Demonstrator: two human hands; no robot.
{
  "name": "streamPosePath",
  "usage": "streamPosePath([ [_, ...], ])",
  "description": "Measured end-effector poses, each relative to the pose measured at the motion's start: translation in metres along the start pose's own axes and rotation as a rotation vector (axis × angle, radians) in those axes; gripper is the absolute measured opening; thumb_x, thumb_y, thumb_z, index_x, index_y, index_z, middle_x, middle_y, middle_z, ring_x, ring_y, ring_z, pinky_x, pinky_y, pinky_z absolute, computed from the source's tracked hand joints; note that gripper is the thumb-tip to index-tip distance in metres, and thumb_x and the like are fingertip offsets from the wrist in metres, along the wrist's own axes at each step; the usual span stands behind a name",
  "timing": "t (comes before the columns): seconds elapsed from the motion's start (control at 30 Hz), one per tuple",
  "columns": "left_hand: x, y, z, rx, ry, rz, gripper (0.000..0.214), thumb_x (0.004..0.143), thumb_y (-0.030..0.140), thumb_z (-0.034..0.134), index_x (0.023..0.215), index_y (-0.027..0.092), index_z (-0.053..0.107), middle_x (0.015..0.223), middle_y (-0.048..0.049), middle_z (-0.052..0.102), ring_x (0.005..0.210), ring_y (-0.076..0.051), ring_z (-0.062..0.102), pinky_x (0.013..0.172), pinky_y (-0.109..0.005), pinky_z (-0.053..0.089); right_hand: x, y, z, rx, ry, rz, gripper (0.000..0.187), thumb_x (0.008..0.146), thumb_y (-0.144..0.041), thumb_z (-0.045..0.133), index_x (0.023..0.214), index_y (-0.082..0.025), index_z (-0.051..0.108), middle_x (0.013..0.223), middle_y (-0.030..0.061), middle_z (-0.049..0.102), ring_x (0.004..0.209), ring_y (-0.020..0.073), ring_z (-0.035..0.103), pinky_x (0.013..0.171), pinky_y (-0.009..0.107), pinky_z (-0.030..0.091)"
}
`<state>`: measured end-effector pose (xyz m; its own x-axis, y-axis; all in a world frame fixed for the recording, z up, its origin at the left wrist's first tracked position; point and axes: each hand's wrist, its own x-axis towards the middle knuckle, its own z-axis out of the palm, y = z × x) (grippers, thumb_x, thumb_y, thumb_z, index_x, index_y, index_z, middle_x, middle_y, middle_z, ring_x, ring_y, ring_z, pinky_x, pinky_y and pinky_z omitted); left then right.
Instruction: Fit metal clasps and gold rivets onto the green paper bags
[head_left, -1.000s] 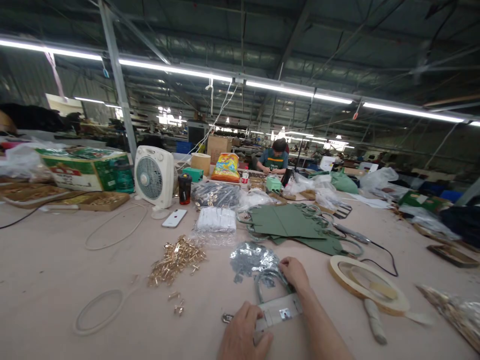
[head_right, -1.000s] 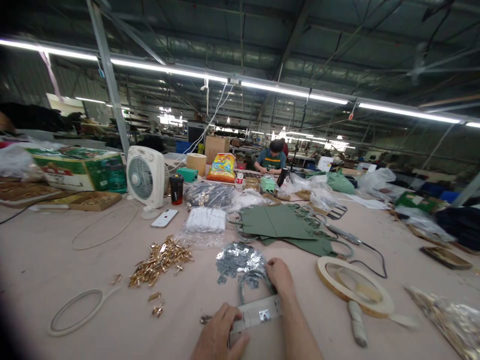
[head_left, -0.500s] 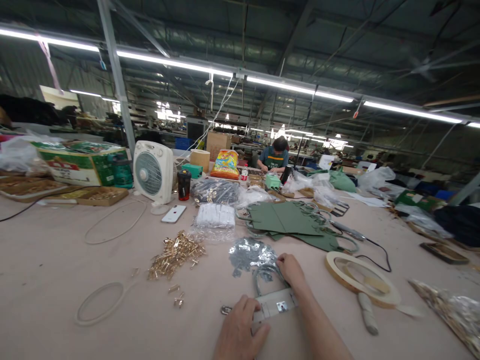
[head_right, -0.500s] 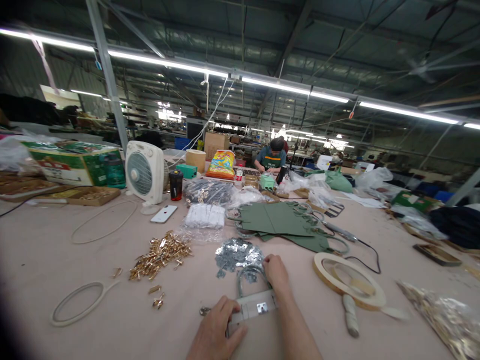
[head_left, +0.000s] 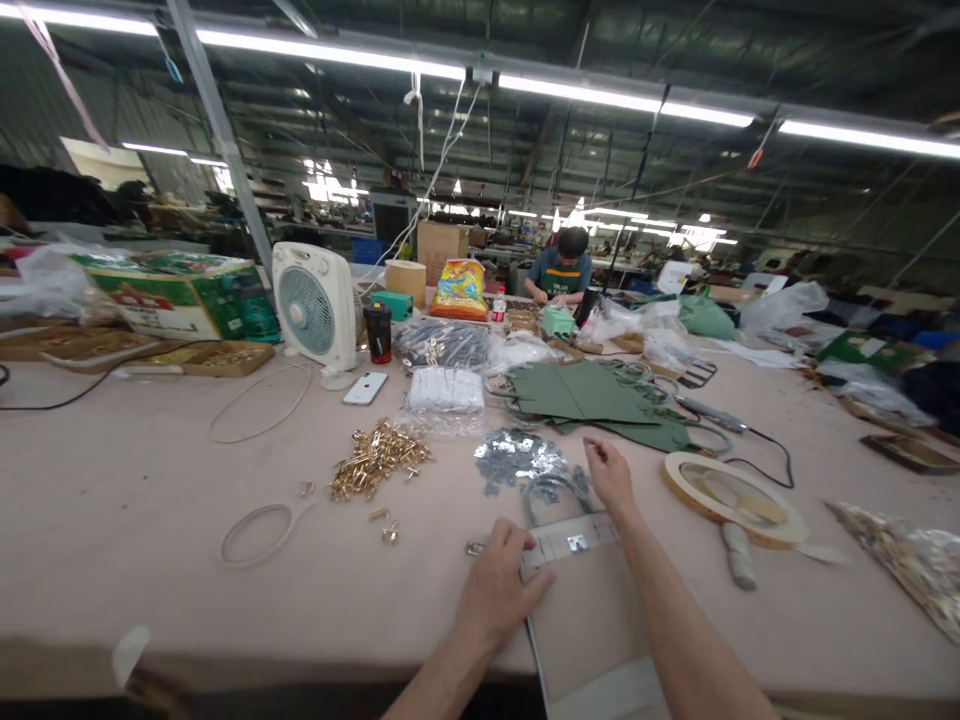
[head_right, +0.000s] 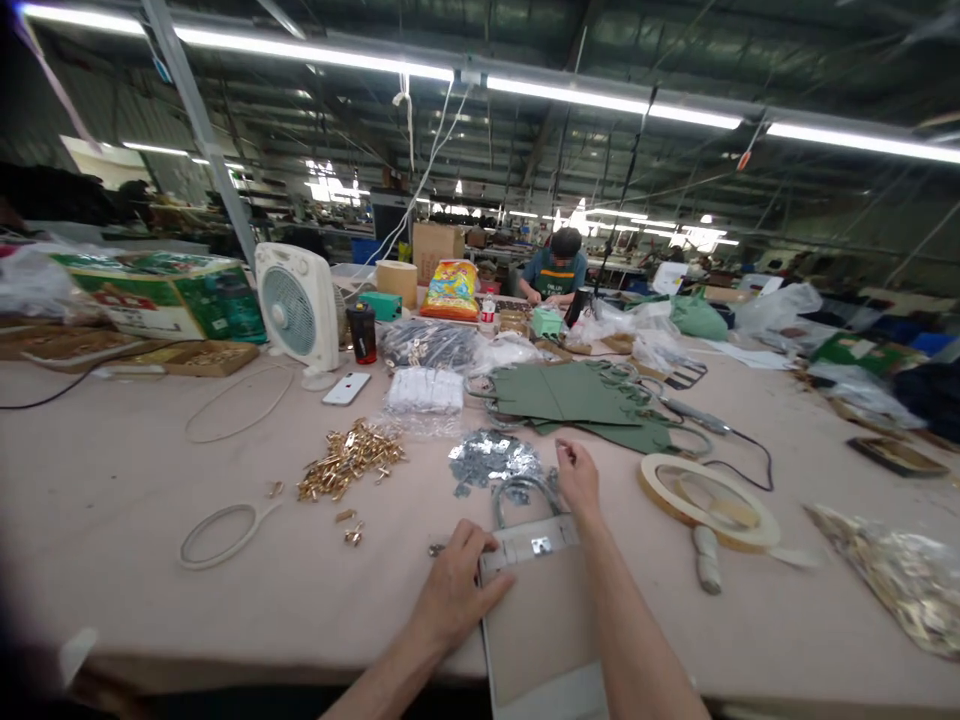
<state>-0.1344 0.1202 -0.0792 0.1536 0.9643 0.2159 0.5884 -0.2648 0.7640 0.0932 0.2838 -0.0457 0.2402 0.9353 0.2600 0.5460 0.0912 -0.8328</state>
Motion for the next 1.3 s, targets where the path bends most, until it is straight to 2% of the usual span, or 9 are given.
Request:
streamPosePath([
  [0.1,0.001,-0.001,0.0,-0.007,-0.004,0.01,0.029,0.083,0.031,0.075,0.107,0.023,0.061,0.114,-0.0033,0.055,0.093,-0.02,0.061,0.087,-0.034,0.051,-0.015,-0.02,-0.015,0.148,-0.077,-0.009,0.059,0.086,-0.061,0.058,0.12,-0.014,0.069,0.083,0.0039,0.066,0.071,0.0177,0.056,0.067,0.029,0.046],
  [0.2,0.001,-0.003,0.001,-0.016,0.007,0.026,0.03,0.083,0.03,0.076,0.107,0.023,0.061,0.115,-0.0033,0.054,0.092,-0.019,0.061,0.087,-0.034,0.051,-0.05,-0.041,-0.025,0.326,-0.327,-0.018,0.05,0.084,-0.057,0.07,0.113,-0.016,0.071,0.078,0.0012,0.064,0.065,0.0145,0.052,0.061,0.026,0.042],
  [0.3,0.001,-0.006,0.003,-0.038,0.018,0.042,0.033,0.082,0.032,0.078,0.109,0.023,0.061,0.117,-0.0035,0.054,0.094,-0.02,0.061,0.087,-0.034,0.052,-0.09,-0.051,-0.024,0.269,-0.565,-0.006,0.039,0.085,-0.053,0.072,0.104,-0.018,0.072,0.07,-0.0005,0.062,0.064,0.0155,0.053,0.061,0.026,0.042],
  [0.4,0.0,-0.009,0.005,-0.056,0.049,0.055,0.035,0.082,0.034,0.078,0.111,0.024,0.061,0.117,-0.0038,0.055,0.1,-0.021,0.062,0.091,-0.035,0.053,-0.114,-0.047,-0.017,0.115,-0.674,-0.062,0.031,0.088,-0.05,0.068,0.096,-0.02,0.075,0.08,0.0024,0.069,0.076,0.0204,0.061,0.071,0.03,0.048],
  [0.47,0.0,-0.01,0.005,-0.063,0.063,0.061,0.035,0.083,0.035,0.079,0.111,0.023,0.061,0.115,-0.0038,0.056,0.102,-0.022,0.062,0.092,-0.035,0.053,-0.119,-0.042,-0.013,0.038,-0.698,-0.109,0.028,0.09,-0.047,0.065,0.093,-0.021,0.076,0.086,0.0034,0.073,0.083,0.0229,0.065,0.077,0.032,0.049],
  [0.57,0.0,-0.011,0.005,-0.066,0.058,0.056,0.035,0.083,0.036,0.08,0.11,0.023,0.062,0.115,-0.0039,0.056,0.097,-0.021,0.063,0.087,-0.034,0.054,-0.118,-0.041,-0.01,-0.012,-0.708,-0.141,0.026,0.091,-0.044,0.063,0.092,-0.022,0.076,0.087,0.0032,0.075,0.084,0.0235,0.066,0.078,0.032,0.049],
  [0.67,0.0,-0.014,0.006,-0.075,0.053,0.072,0.028,0.086,0.032,0.078,0.107,0.023,0.062,0.116,-0.0033,0.058,0.094,-0.019,0.064,0.085,-0.033,0.054,-0.117,-0.042,-0.01,0.003,-0.693,-0.136,0.024,0.091,-0.042,0.063,0.09,-0.021,0.075,0.085,0.003,0.074,0.082,0.0227,0.065,0.077,0.032,0.049],
  [0.9,0.001,-0.012,0.004,-0.093,0.048,0.121,0.014,0.092,0.023,0.072,0.098,0.023,0.059,0.114,-0.0015,0.061,0.103,-0.019,0.064,0.09,-0.031,0.053,-0.119,-0.036,-0.006,0.011,-0.658,-0.124,0.021,0.092,-0.039,0.062,0.093,-0.022,0.075,0.087,0.0028,0.074,0.082,0.0229,0.066,0.076,0.032,0.049],
  [1.3,0.005,-0.008,0.006,-0.09,0.038,0.131,0.011,0.096,0.019,0.065,0.089,0.022,0.057,0.103,-0.0018,0.063,0.1,-0.02,0.062,0.09,-0.032,0.051,-0.119,-0.038,-0.006,0.006,-0.667,-0.145,0.017,0.092,-0.035,0.062,0.09,-0.023,0.074,0.084,0.0008,0.074,0.082,0.0213,0.067,0.077,0.031,0.048],
])
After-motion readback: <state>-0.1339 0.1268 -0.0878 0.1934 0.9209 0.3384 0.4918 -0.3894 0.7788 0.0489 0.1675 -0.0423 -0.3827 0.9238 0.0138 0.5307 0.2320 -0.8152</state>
